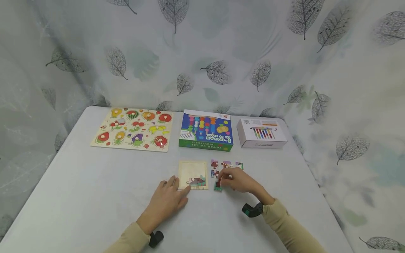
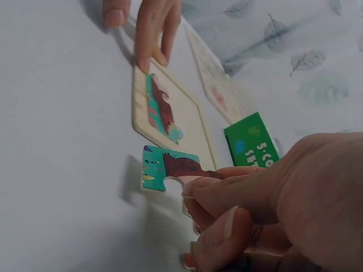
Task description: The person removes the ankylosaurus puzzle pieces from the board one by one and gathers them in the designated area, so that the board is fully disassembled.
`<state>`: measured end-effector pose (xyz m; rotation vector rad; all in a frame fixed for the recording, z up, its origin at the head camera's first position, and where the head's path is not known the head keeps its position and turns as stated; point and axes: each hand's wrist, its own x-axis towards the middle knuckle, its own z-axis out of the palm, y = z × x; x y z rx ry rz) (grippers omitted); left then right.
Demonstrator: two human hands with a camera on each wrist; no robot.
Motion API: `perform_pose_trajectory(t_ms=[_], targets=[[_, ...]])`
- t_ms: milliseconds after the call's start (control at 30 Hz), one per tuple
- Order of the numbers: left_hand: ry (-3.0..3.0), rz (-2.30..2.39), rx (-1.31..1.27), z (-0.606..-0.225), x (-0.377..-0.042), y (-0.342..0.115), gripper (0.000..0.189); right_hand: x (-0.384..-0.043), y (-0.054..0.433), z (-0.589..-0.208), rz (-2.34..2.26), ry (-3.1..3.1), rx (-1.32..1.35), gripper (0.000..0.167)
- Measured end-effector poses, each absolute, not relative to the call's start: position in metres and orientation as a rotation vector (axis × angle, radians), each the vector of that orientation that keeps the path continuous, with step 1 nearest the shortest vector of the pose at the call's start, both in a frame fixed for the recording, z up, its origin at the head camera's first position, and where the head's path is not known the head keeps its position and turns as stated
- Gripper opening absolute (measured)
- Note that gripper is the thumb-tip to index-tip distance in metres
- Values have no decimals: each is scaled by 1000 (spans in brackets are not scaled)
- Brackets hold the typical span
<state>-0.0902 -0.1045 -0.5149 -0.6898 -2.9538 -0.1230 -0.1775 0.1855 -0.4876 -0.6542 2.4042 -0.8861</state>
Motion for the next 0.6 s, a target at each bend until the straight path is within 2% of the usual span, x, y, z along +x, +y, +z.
perform_pose_trajectory(t_ms=[267, 600], targets=[[-2958, -139, -687, -515, -89, -104, 35, -173, 181, -498, -883, 2385, -688, 13], [-2919, -121, -684, -517, -90, -105, 35, -176, 176, -502, -838, 2458, -702, 19]])
